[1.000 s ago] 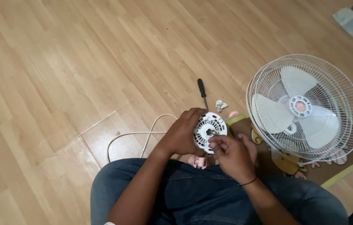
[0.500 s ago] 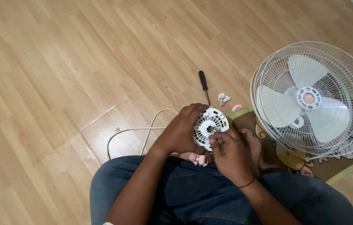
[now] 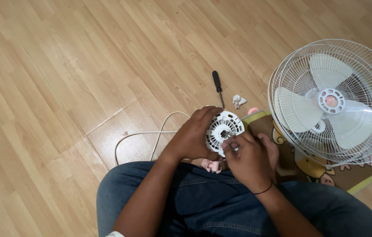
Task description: The person assembles a small electric fan by attaching the motor housing to the base, securing it with a screwdriver, and then fitting the front wire cage. The person handles the motor, screws, and cage components to complete the assembly.
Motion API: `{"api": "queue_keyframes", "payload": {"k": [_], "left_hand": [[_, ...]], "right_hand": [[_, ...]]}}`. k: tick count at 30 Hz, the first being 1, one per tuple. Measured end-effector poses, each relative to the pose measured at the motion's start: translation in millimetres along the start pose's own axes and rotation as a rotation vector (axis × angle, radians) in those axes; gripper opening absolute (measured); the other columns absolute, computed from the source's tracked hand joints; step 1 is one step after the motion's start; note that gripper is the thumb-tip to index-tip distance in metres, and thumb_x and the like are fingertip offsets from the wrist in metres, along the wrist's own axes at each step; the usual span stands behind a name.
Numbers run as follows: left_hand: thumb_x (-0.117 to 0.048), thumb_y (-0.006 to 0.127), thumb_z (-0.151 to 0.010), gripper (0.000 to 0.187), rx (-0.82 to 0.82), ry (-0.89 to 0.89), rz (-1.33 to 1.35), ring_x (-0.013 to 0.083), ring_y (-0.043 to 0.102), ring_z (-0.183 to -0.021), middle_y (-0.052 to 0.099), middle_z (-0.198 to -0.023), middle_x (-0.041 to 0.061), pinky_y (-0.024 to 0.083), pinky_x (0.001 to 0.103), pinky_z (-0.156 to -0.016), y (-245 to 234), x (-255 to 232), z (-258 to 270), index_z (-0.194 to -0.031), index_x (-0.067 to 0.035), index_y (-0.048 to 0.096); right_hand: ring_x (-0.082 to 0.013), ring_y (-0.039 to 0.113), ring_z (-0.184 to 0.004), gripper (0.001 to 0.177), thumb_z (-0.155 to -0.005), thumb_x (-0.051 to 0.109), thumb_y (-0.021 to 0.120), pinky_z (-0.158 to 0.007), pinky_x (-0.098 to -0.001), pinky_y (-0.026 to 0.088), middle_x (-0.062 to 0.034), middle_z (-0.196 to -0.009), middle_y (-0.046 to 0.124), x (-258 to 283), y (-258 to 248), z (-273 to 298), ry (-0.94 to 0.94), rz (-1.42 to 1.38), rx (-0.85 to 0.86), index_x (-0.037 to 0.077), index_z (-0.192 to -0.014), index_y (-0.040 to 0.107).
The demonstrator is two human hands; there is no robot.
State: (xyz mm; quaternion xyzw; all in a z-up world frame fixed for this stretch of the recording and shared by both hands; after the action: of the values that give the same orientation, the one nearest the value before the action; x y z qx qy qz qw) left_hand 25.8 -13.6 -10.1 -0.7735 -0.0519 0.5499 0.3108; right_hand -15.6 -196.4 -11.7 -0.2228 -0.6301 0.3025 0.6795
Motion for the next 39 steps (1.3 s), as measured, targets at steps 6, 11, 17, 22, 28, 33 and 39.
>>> {"api": "queue_keyframes", "payload": {"k": [6,11,17,22,28,33,39], "left_hand": [[-0.027,0.097,-0.046,0.116,-0.021,0.051,0.009,0.0391,0.049,-0.138,0.052,-0.147,0.021,0.043,0.042,-0.116,-1,1,1,-0.148,-0.002,0.047],[-0.028,0.098,-0.045,0.116,-0.003,0.047,0.034,0.0387,0.051,-0.136,0.052,-0.146,0.021,0.044,0.042,-0.114,-1,2,0,-0.147,-0.003,0.047],[-0.027,0.097,-0.048,0.114,-0.006,0.035,0.015,0.0383,0.052,-0.136,0.053,-0.146,0.02,0.045,0.042,-0.114,-4,-1,1,-0.148,-0.004,0.047],[-0.026,0.098,-0.047,0.115,-0.008,0.031,0.017,0.0394,0.051,-0.135,0.053,-0.145,0.021,0.045,0.042,-0.113,-4,-3,1,-0.147,-0.004,0.046],[-0.027,0.098,-0.045,0.113,-0.017,0.04,0.044,0.0405,0.053,-0.131,0.055,-0.142,0.021,0.046,0.043,-0.111,-7,-5,-3,-0.144,-0.003,0.049],[-0.035,0.097,-0.048,0.108,-0.078,0.12,0.028,0.0391,0.057,-0.127,0.06,-0.139,0.018,0.049,0.044,-0.11,-7,-3,1,-0.141,-0.004,0.052],[-0.04,0.093,-0.048,0.109,-0.069,0.09,-0.011,0.0378,0.057,-0.126,0.06,-0.139,0.015,0.05,0.045,-0.106,-8,-1,1,-0.143,-0.006,0.053]], "right_hand": [[-0.0195,0.075,-0.081,0.019,-0.087,0.016,0.074,-0.07,-0.0303,0.057,-0.01,-0.089,0.074,1,-4,-2,0.008,-0.029,0.035,-0.002,-0.095,0.074],[-0.0212,0.074,-0.077,0.021,-0.086,0.018,0.076,-0.069,-0.0319,0.057,-0.011,-0.09,0.075,4,-6,-3,0.043,0.013,0.055,-0.002,-0.093,0.074],[-0.0209,0.075,-0.079,0.02,-0.084,0.017,0.077,-0.071,-0.0314,0.057,-0.0124,-0.091,0.076,9,-8,0,-0.069,0.033,-0.011,-0.001,-0.093,0.073],[-0.018,0.075,-0.07,0.02,-0.085,0.014,0.077,-0.064,-0.0294,0.058,-0.0093,-0.082,0.078,-11,-22,-12,0.209,-0.204,0.085,0.003,-0.1,0.074],[-0.0114,0.074,-0.088,0.014,-0.093,0.01,0.073,-0.079,-0.0253,0.058,-0.0086,-0.095,0.077,-20,-71,-90,-0.108,-0.408,-0.028,0.0,-0.103,0.072],[-0.0169,0.073,-0.083,0.023,-0.087,0.018,0.076,-0.077,-0.0336,0.058,-0.0082,-0.095,0.078,4,-10,-203,-0.286,-0.02,0.375,0.005,-0.106,0.076],[-0.028,0.07,-0.103,0.03,-0.089,0.013,0.068,-0.092,-0.0381,0.055,-0.0112,-0.112,0.073,2,108,-268,-0.506,0.518,0.709,0.012,-0.118,0.074]]}}
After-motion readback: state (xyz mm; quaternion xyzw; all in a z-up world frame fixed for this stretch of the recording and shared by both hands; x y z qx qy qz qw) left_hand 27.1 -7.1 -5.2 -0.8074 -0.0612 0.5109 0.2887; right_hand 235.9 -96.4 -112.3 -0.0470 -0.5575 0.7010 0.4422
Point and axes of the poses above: each hand's wrist, its own z-axis away from the middle knuckle, its own y-axis out of the palm, x = y × z, the point moved 3 cm from there along -z, towards the middle knuckle
